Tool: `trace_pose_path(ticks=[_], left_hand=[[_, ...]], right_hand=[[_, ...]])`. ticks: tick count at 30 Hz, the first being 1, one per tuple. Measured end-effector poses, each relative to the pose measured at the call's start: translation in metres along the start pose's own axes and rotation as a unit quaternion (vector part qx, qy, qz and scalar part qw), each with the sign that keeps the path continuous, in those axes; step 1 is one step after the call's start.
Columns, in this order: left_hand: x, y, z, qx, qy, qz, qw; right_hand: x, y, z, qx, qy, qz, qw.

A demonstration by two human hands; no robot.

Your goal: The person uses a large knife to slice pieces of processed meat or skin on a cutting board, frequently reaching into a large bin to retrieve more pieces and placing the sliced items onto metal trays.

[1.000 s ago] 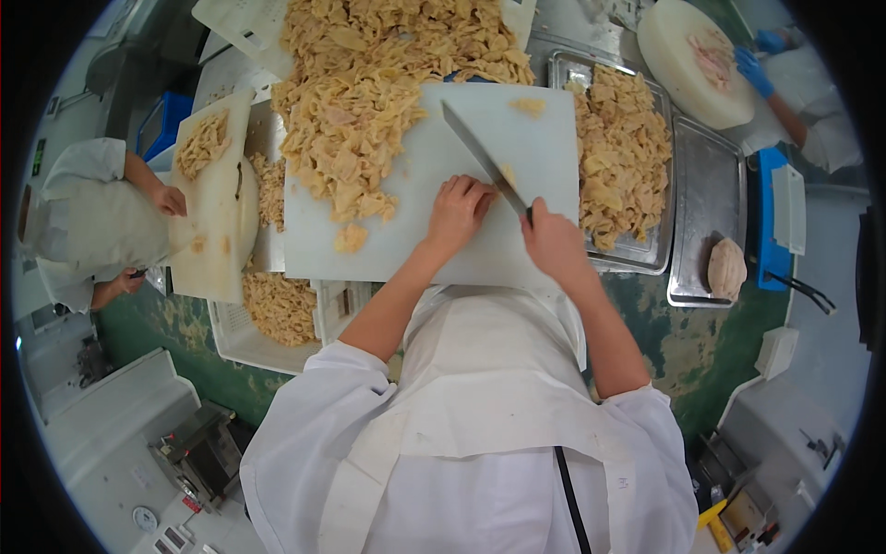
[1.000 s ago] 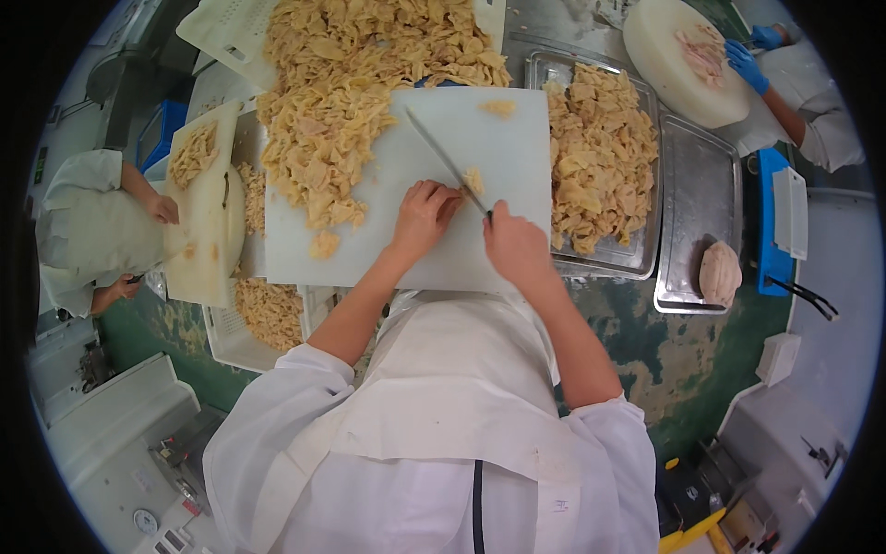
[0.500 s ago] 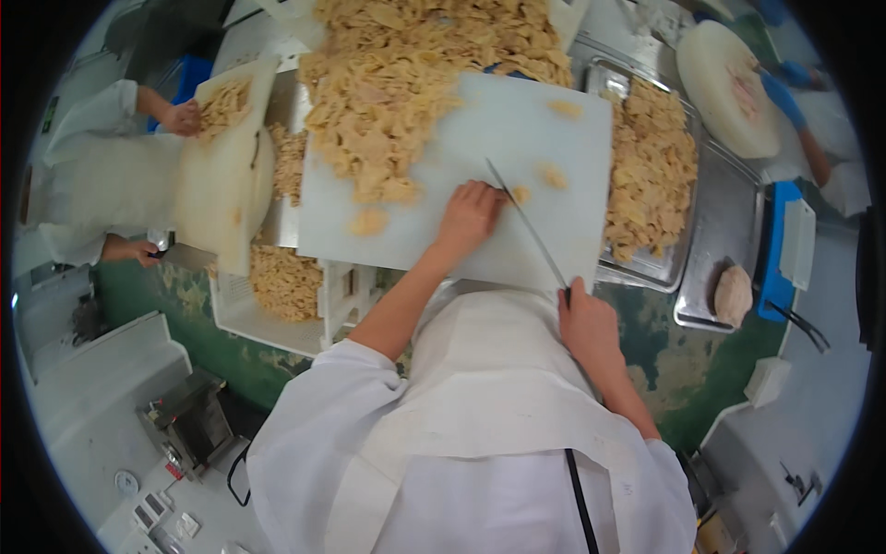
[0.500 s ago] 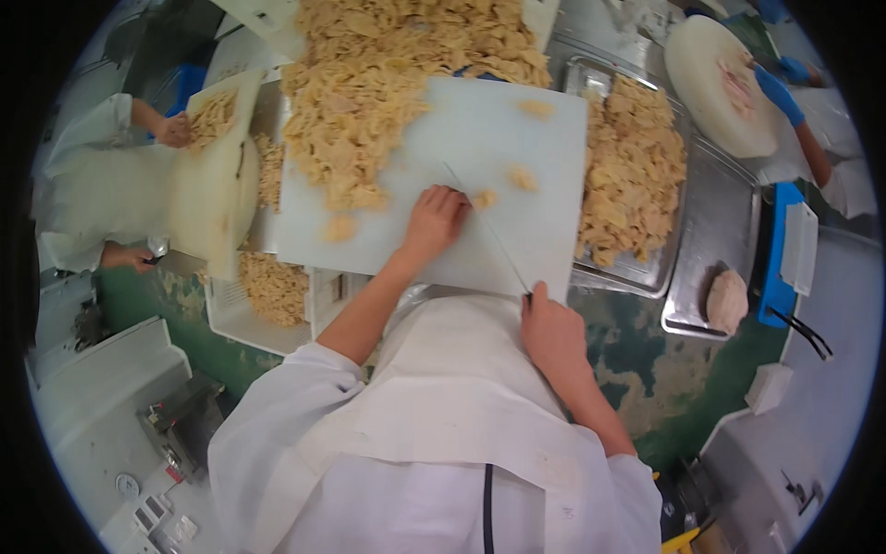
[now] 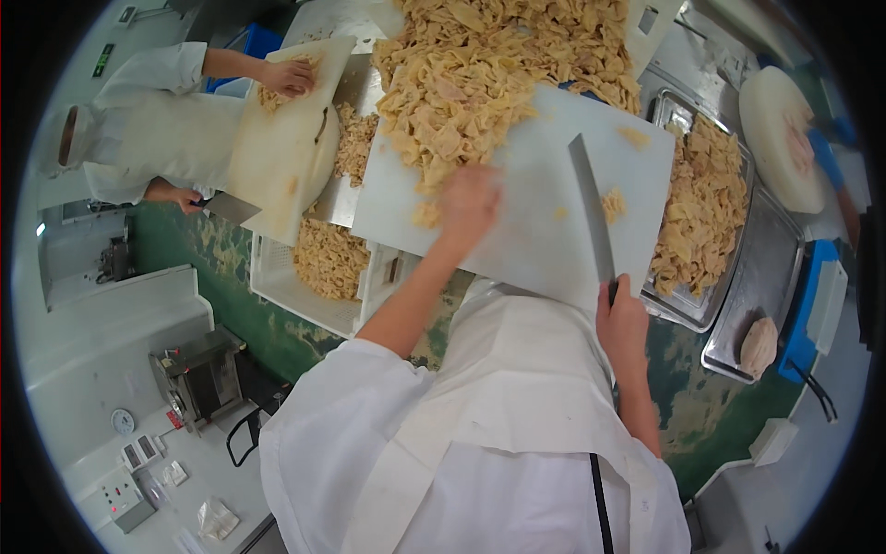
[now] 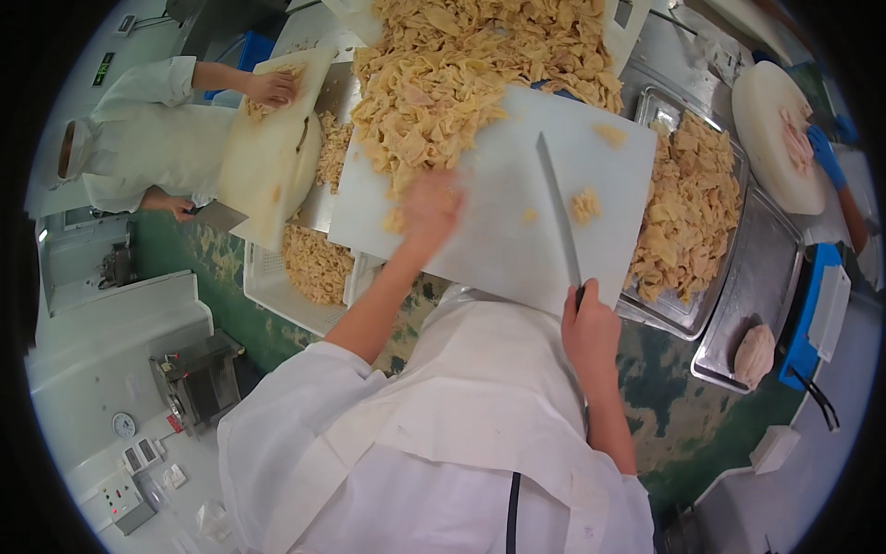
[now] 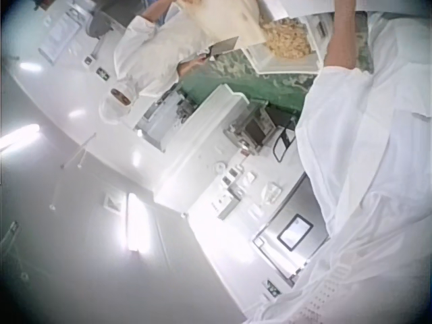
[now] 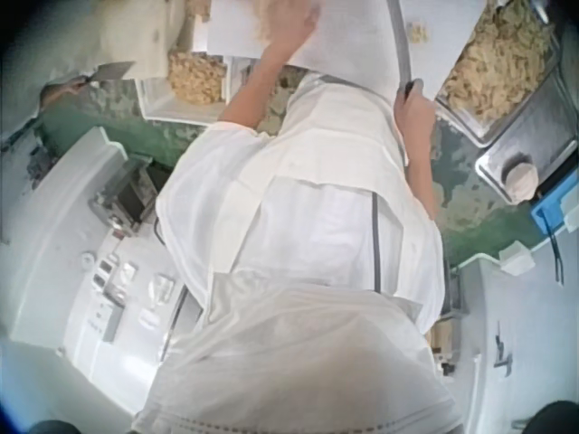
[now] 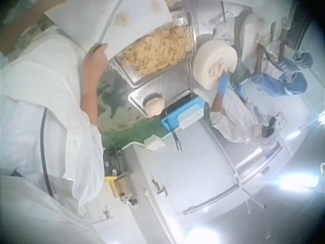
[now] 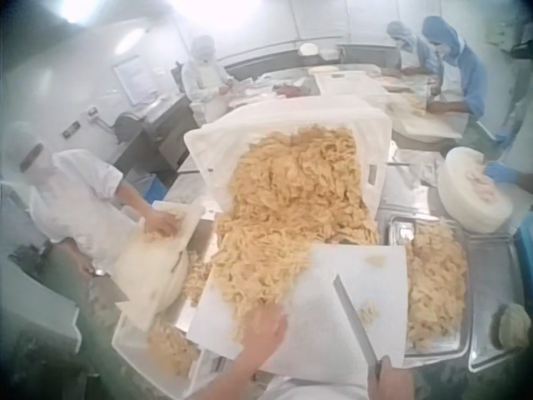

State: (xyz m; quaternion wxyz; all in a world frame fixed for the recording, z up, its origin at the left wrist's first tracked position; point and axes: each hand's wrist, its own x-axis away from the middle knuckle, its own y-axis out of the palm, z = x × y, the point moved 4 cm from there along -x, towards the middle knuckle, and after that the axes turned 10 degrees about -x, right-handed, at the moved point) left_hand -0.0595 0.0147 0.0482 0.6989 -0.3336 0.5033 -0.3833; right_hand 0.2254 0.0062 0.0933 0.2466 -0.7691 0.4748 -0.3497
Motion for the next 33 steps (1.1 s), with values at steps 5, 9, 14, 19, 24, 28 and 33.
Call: trace_pose_path(ticks=[5,9,14,19,24,28,33], left_hand=[[-0.011,-0.026,-0.074,-0.126,-0.093,-0.017,0.987],[-0.024,-0.029,-0.046,-0.016,-0.099,0.045,0.994],[-0.052,0.019,0.024,0.436,-0.234,-0.078,0.866],[-0.052,0.079,0.077,0.471,-0.149,-0.302,0.815],[-0.035,0.070,0.089,0.115,0.083,-0.113,0.983],[-0.033,0.083,0.085,0.165,0.023,-0.182,0.969],[-0.009,0.082,0.084,0.086,0.207,-0.083,0.971]], right_hand=[[0.008,0.021,-0.009,-0.014,-0.017,-0.087,0.996],[0.019,-0.007,0.042,-0.034,0.061,0.056,0.996],[0.027,-0.046,0.074,0.000,0.143,0.134,0.981],[0.029,-0.034,0.061,-0.026,0.112,0.124,0.986],[0.034,-0.023,0.053,-0.028,0.128,0.118,0.984],[0.030,-0.023,0.060,-0.031,0.120,0.101,0.987],[0.026,-0.026,0.056,-0.023,0.099,0.089,0.991]])
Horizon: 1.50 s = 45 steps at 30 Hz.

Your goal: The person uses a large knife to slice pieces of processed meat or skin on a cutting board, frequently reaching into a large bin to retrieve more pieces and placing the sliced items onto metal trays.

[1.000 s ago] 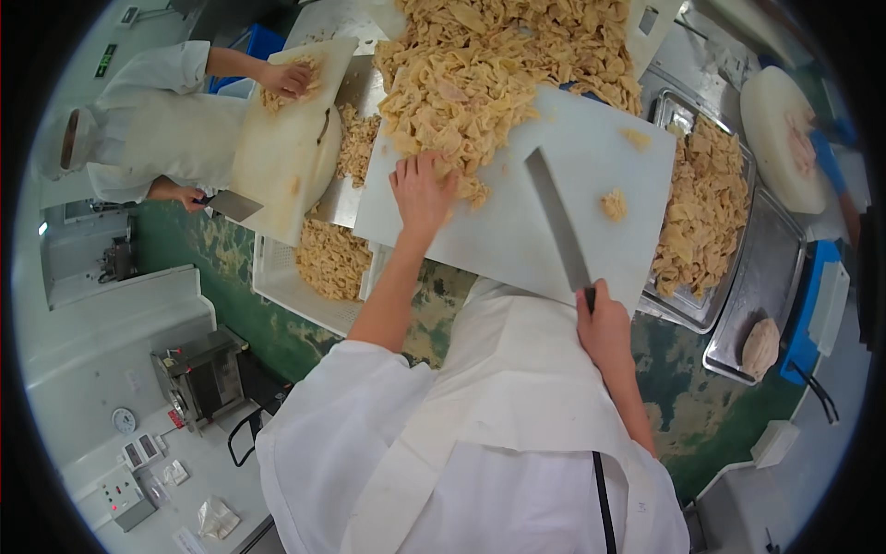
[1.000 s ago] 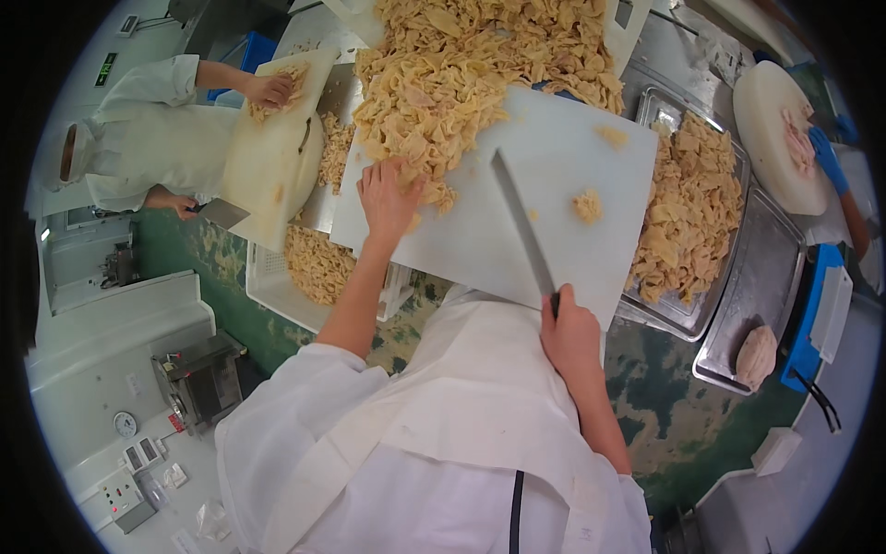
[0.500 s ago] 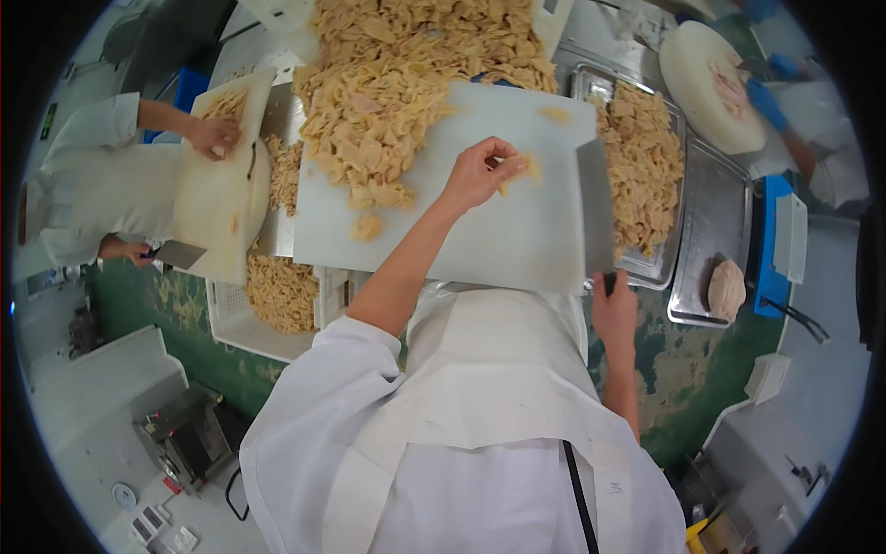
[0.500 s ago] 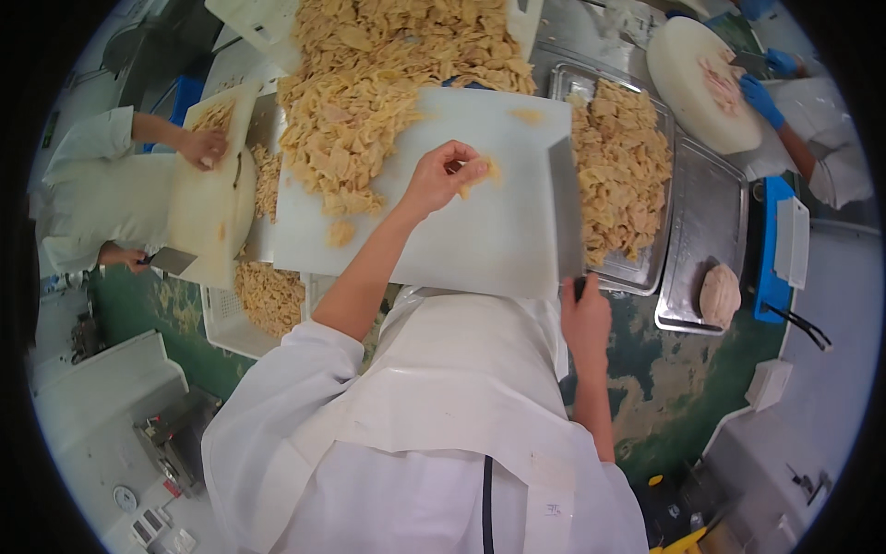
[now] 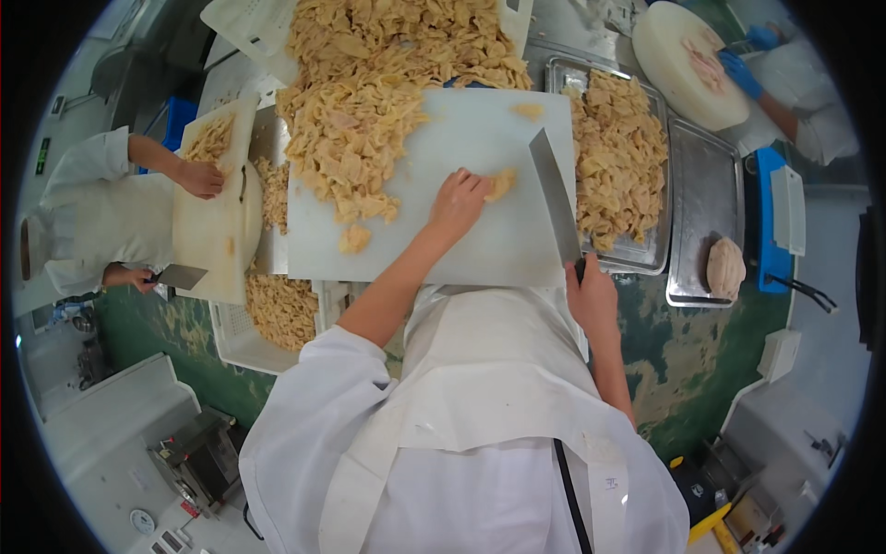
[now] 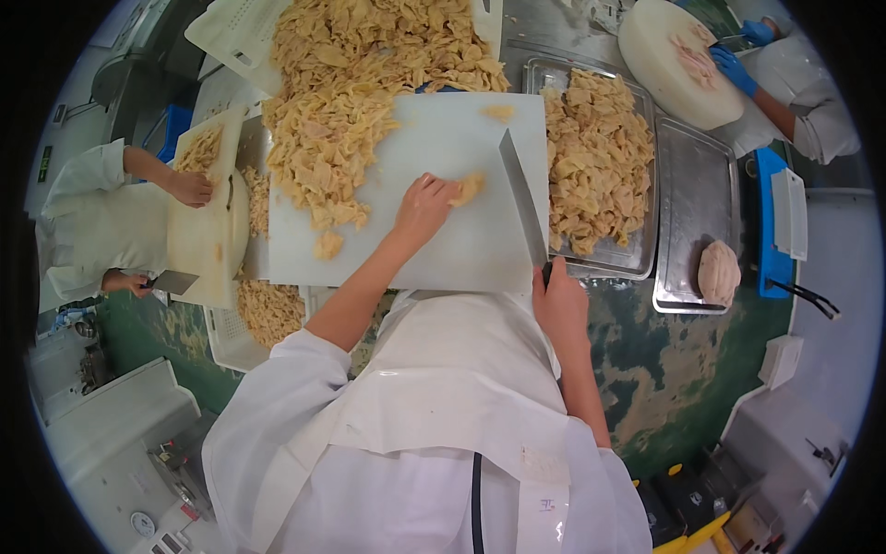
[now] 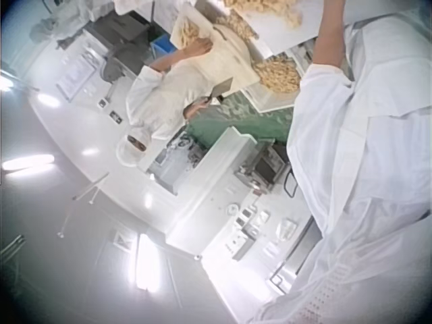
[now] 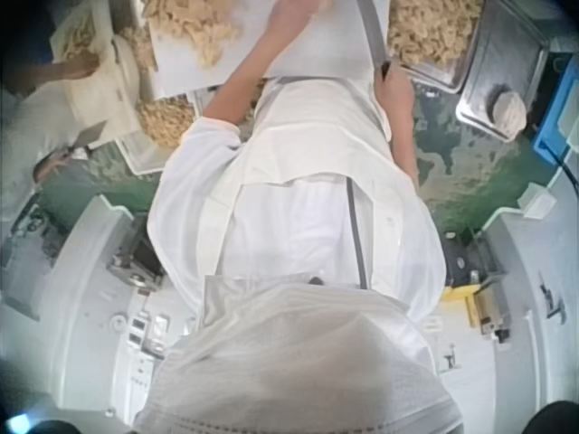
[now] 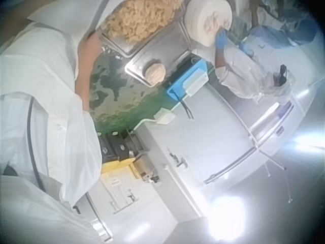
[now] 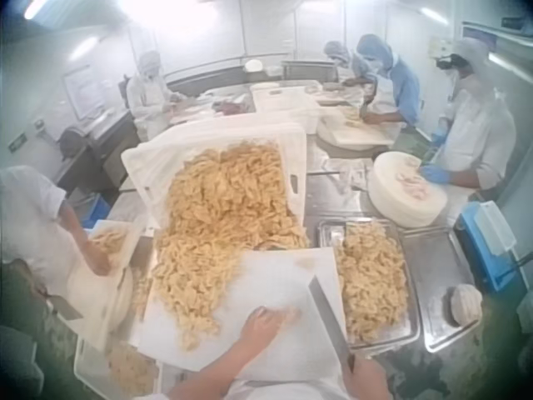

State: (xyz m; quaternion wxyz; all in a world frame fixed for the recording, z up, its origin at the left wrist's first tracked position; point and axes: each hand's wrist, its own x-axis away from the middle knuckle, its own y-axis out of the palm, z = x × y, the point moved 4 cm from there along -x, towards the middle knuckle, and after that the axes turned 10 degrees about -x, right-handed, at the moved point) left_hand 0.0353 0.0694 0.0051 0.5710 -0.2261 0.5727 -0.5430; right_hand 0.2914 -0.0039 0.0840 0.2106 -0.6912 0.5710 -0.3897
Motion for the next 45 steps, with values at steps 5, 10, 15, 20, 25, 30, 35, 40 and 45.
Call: trace_pose_path(ticks=[5,10,15,20,25,30,35,40,45], left_hand=[[0.015,-0.044,0.011,0.009,0.021,0.015,1.000],[0.021,-0.042,0.006,0.091,-0.067,0.024,0.993],[0.026,-0.028,-0.002,0.072,-0.087,0.097,0.989],[0.026,-0.026,-0.003,0.057,-0.090,0.093,0.990],[0.021,-0.027,0.003,0.050,-0.084,0.099,0.990],[0.031,-0.029,-0.004,0.146,-0.145,0.102,0.973],[0.040,-0.032,-0.009,0.065,-0.120,0.087,0.987],[0.034,-0.033,-0.009,0.050,-0.110,0.066,0.990],[0.029,-0.037,-0.004,0.039,-0.099,0.071,0.992]], right_hand=[[0.008,-0.003,-0.005,0.023,-0.029,0.002,0.999],[0.019,-0.001,-0.035,0.054,-0.115,-0.005,0.992],[0.010,0.006,-0.037,0.101,-0.154,-0.040,0.982],[-0.011,0.016,-0.049,0.147,-0.160,-0.081,0.973],[-0.082,0.044,-0.082,0.100,-0.192,-0.060,0.974],[-0.076,0.030,-0.083,0.071,-0.202,-0.061,0.975],[-0.007,0.011,-0.075,0.122,-0.187,-0.118,0.968],[0.001,0.025,-0.063,0.117,-0.158,-0.157,0.968],[-0.059,0.071,-0.099,0.069,-0.197,-0.110,0.972]])
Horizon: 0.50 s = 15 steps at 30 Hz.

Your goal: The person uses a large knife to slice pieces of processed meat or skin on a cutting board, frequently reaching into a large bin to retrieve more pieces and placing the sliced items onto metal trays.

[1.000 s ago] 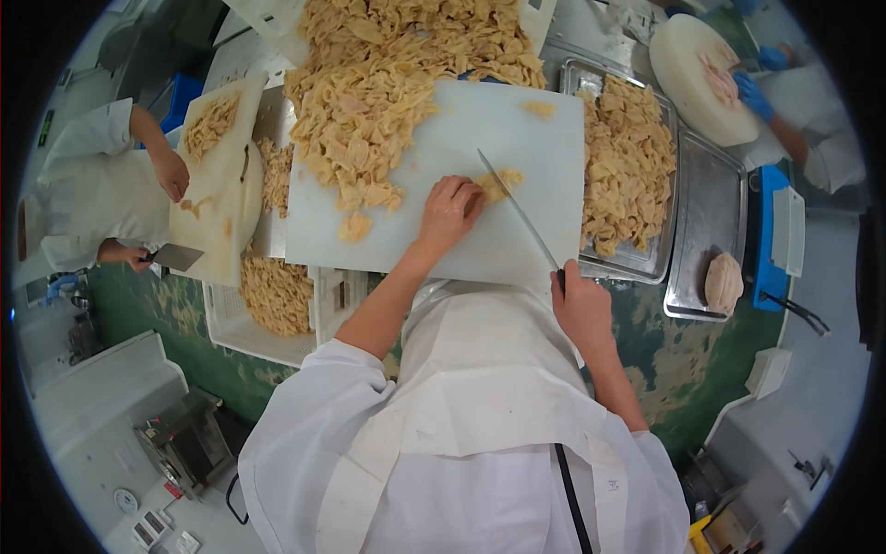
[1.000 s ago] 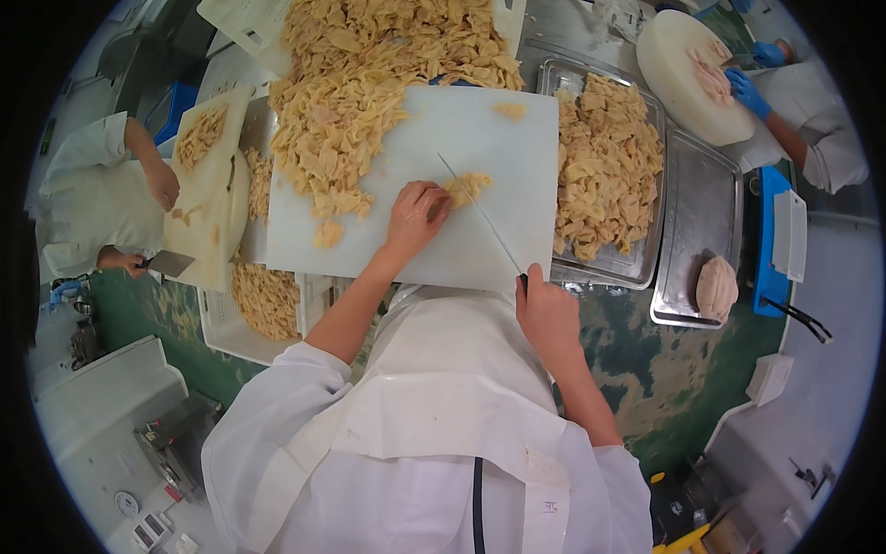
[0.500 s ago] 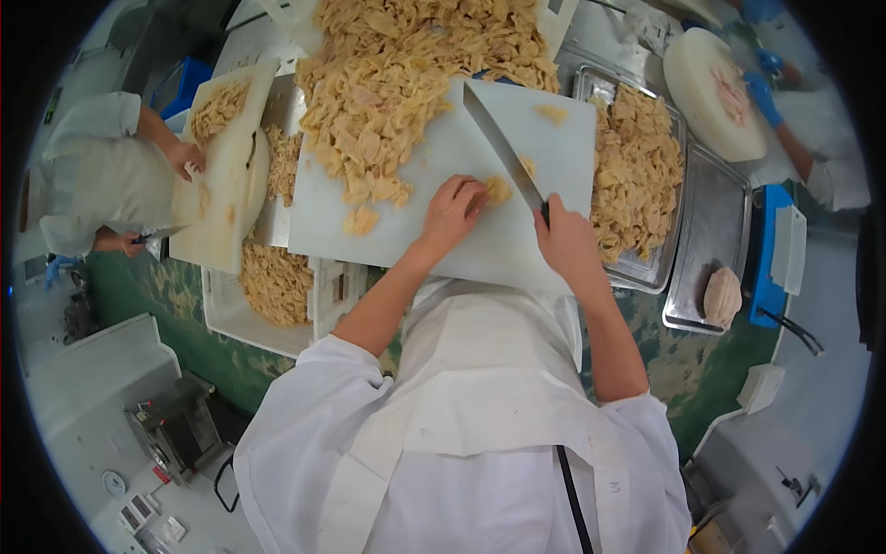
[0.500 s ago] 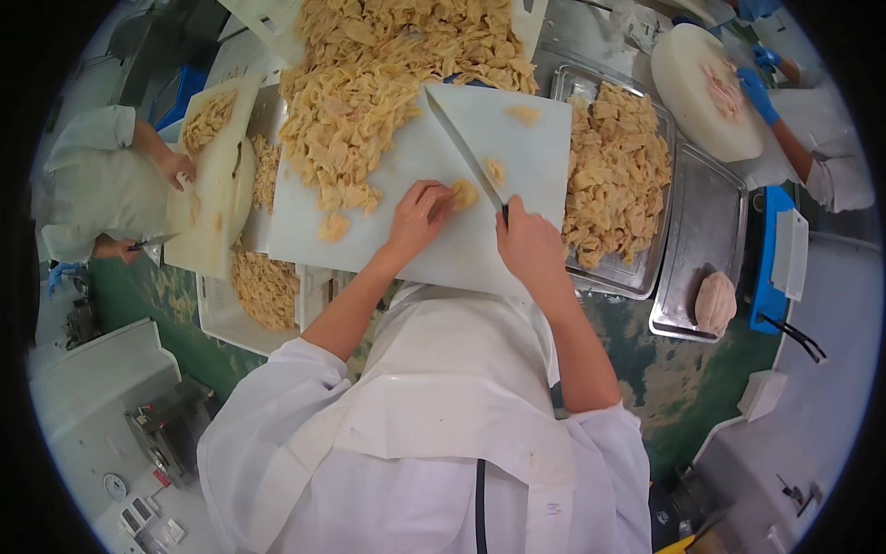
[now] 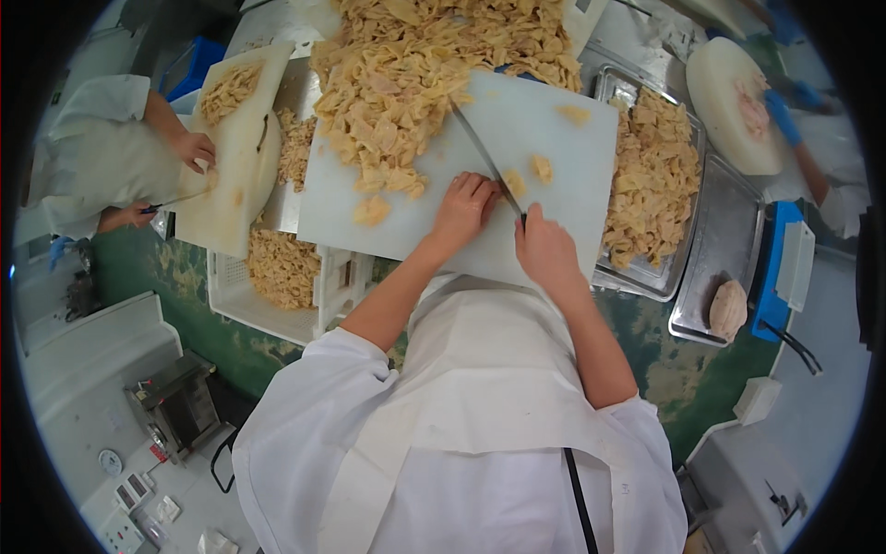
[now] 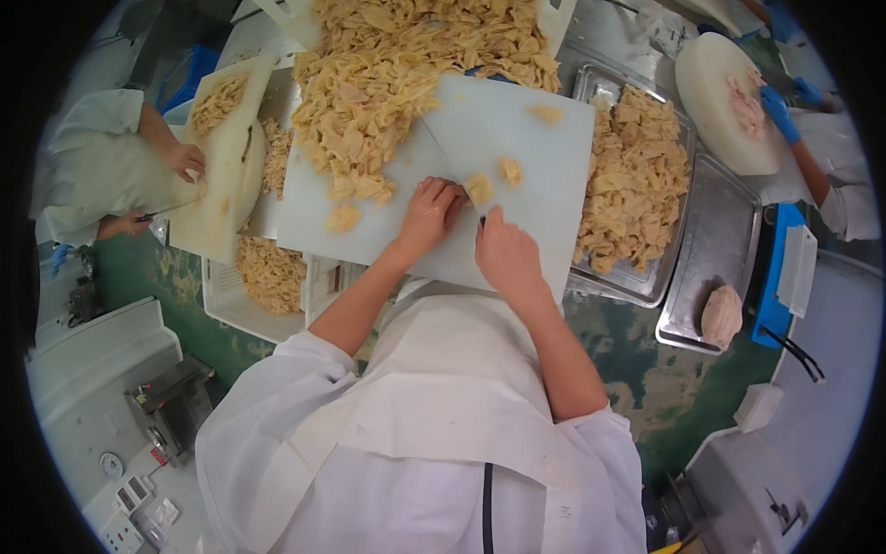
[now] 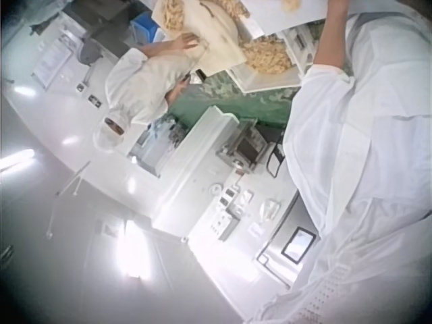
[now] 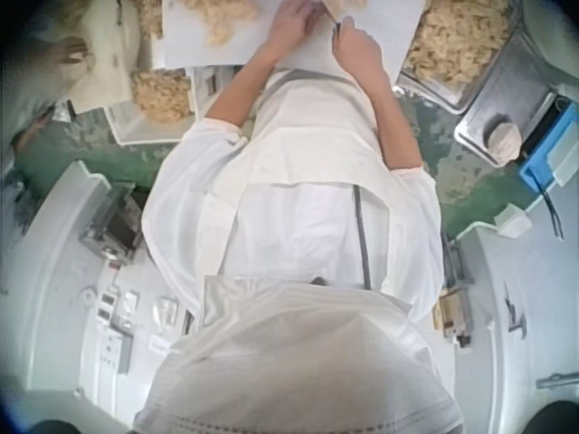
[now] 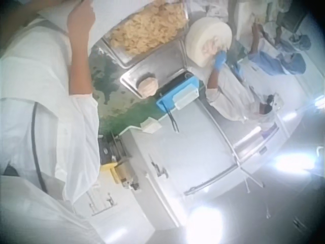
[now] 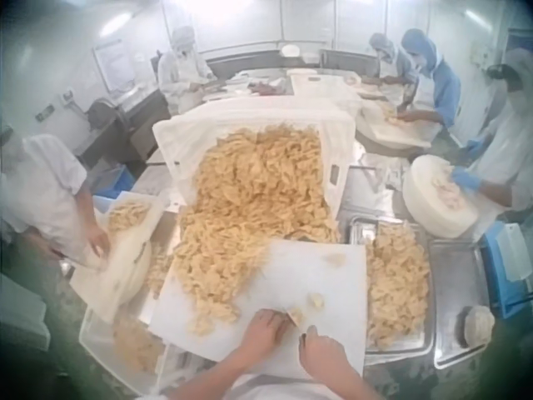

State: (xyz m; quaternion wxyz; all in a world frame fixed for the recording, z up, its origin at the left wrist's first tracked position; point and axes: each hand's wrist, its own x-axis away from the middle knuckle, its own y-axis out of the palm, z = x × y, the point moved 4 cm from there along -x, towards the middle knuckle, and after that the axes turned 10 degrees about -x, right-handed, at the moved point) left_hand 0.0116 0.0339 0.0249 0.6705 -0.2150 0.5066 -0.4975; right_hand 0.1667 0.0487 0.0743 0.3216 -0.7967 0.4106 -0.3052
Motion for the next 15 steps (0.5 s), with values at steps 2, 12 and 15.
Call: trace_pose_path(ticks=[2,12,15], left_hand=[[0.007,0.008,-0.003,-0.013,0.010,-0.006,1.000],[-0.023,-0.108,-0.117,-0.220,-0.168,0.063,0.959],[-0.023,-0.106,-0.137,-0.160,-0.246,-0.055,0.955]], right_hand=[[-0.020,-0.001,0.007,-0.017,-0.001,-0.003,1.000],[0.060,0.001,0.005,-0.079,0.052,-0.050,0.994],[0.067,0.000,0.030,-0.108,0.091,-0.012,0.990]])
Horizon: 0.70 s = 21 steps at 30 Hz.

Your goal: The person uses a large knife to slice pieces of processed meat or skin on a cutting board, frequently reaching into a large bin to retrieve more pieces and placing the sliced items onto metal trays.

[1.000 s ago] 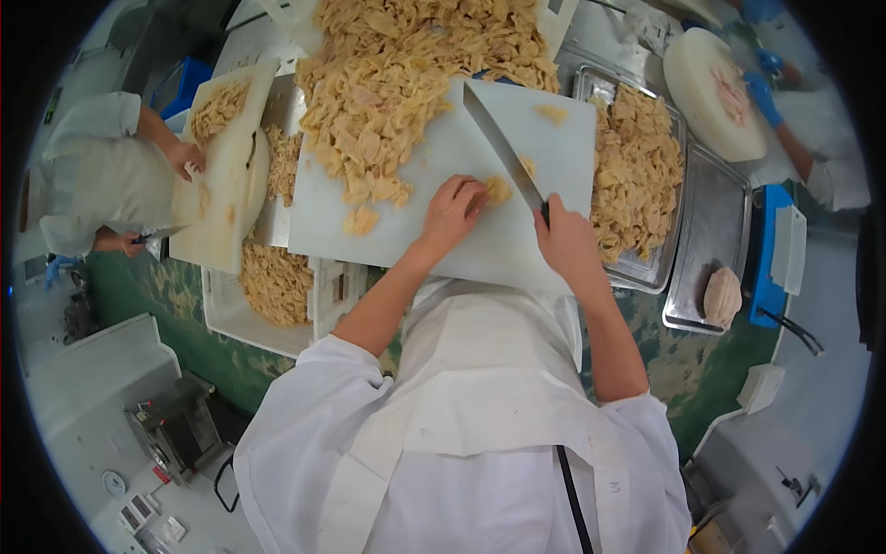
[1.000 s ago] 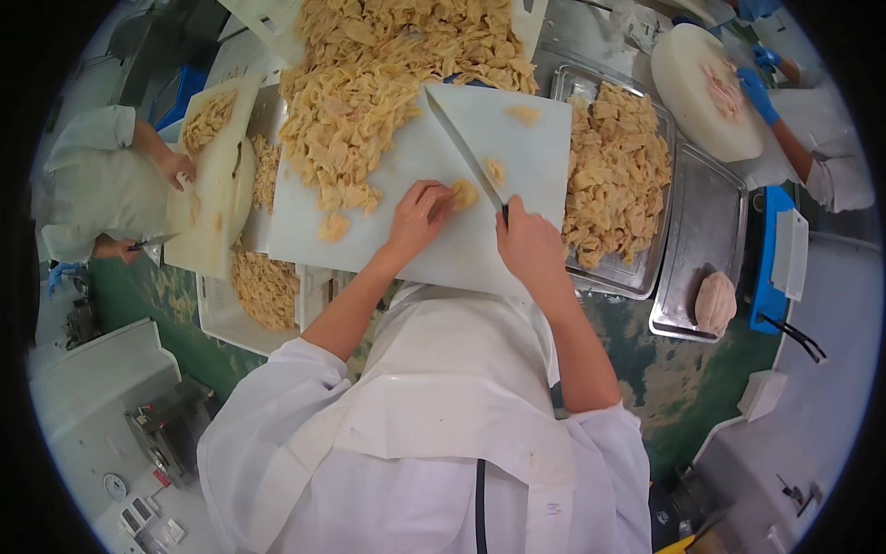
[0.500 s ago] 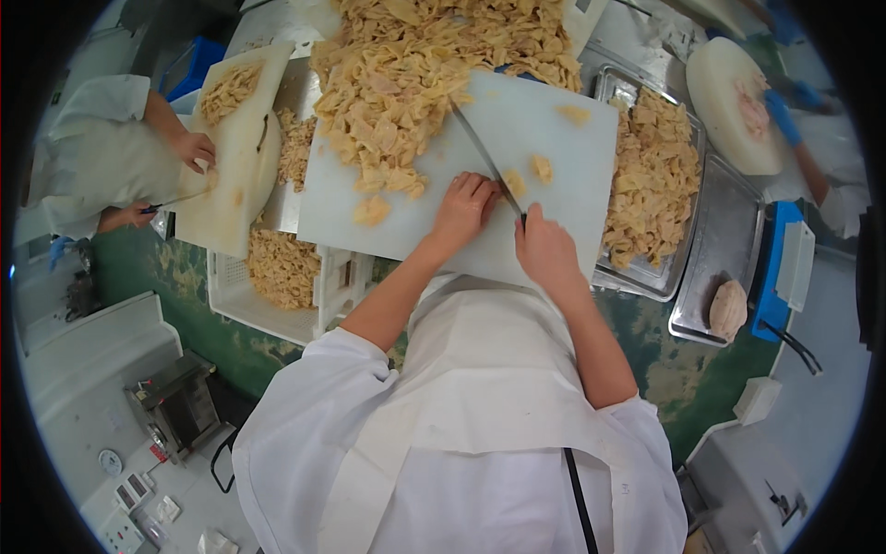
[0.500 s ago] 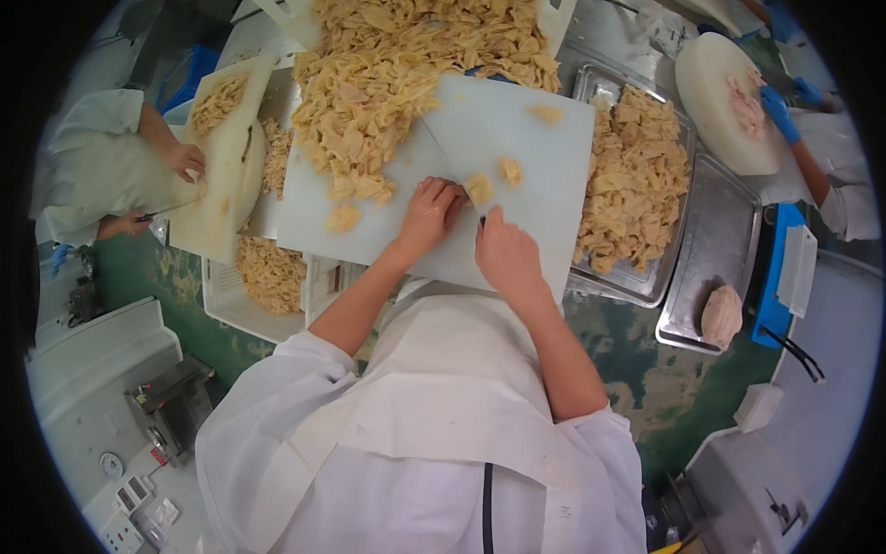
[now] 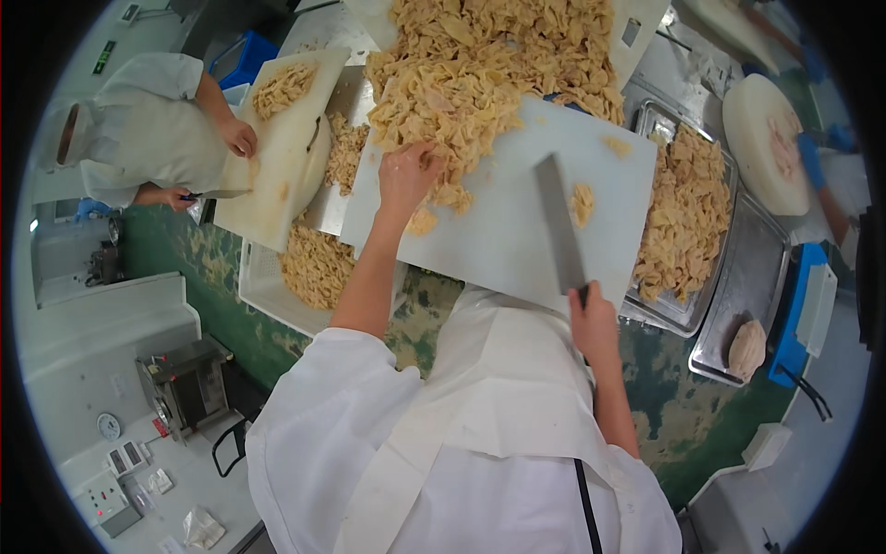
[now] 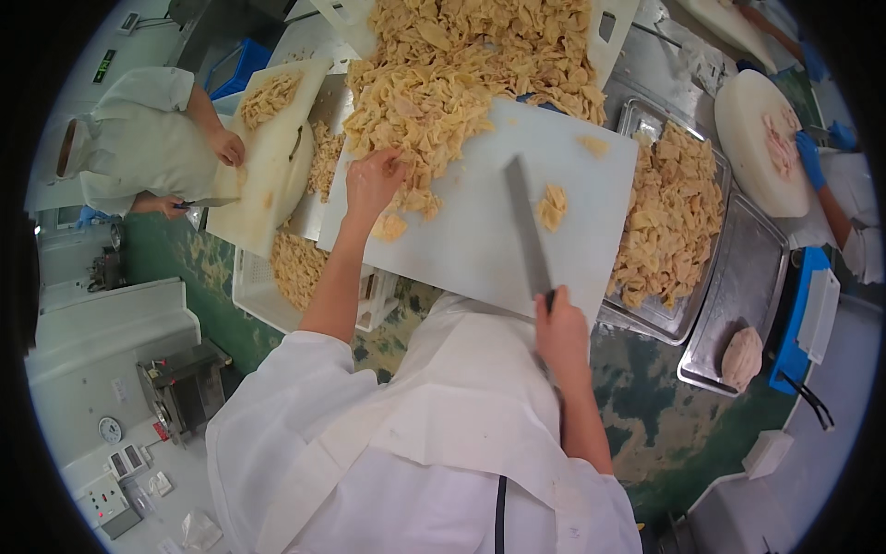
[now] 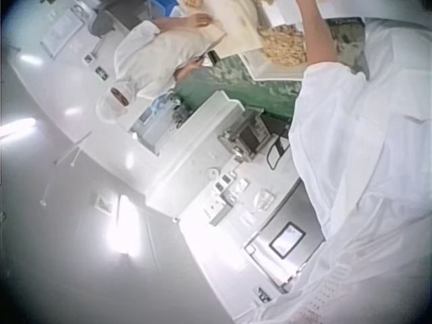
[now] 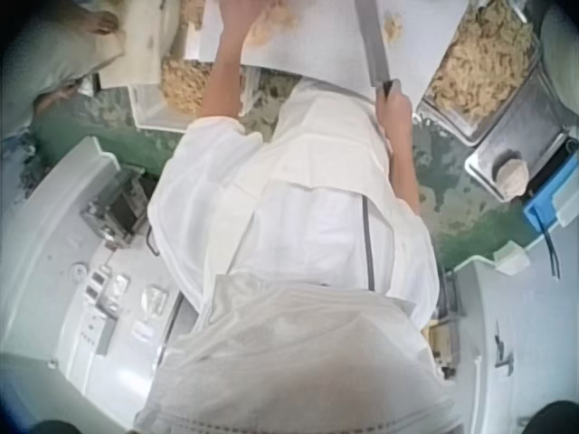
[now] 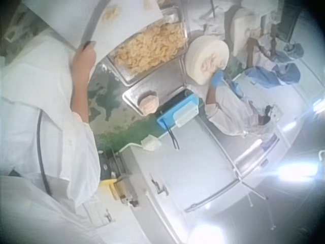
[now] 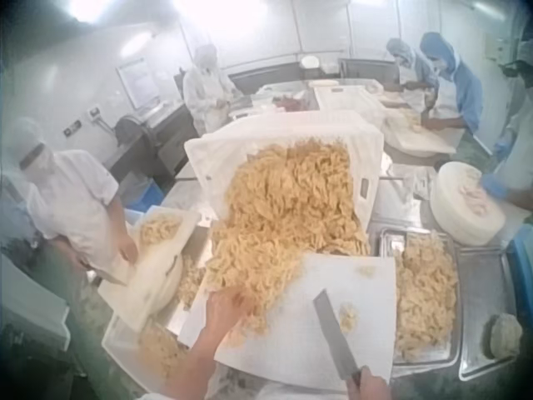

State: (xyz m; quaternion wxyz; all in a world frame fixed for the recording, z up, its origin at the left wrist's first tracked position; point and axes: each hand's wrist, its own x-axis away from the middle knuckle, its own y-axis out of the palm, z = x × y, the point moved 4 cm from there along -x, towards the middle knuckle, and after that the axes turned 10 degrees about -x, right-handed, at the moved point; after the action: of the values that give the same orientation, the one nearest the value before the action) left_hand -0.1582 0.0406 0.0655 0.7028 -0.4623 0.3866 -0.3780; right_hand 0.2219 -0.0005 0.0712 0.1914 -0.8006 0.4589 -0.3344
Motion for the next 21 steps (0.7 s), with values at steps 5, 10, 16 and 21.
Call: trace_pose_path(ticks=[5,10,16,21], left_hand=[[-0.001,0.005,-0.009,0.113,-0.109,-0.001,0.988],[0.007,0.026,0.058,0.553,-0.139,-0.068,0.819],[0.042,0.079,0.172,0.611,-0.176,-0.231,0.737],[0.034,0.076,0.197,0.570,-0.063,-0.186,0.798]], right_hand=[[0.018,-0.050,0.057,0.002,0.093,0.137,0.986],[0.032,-0.069,0.070,-0.046,0.154,0.185,0.970],[0.033,-0.056,0.062,-0.195,0.190,0.130,0.953],[0.031,-0.051,0.070,-0.098,0.117,0.149,0.977]])
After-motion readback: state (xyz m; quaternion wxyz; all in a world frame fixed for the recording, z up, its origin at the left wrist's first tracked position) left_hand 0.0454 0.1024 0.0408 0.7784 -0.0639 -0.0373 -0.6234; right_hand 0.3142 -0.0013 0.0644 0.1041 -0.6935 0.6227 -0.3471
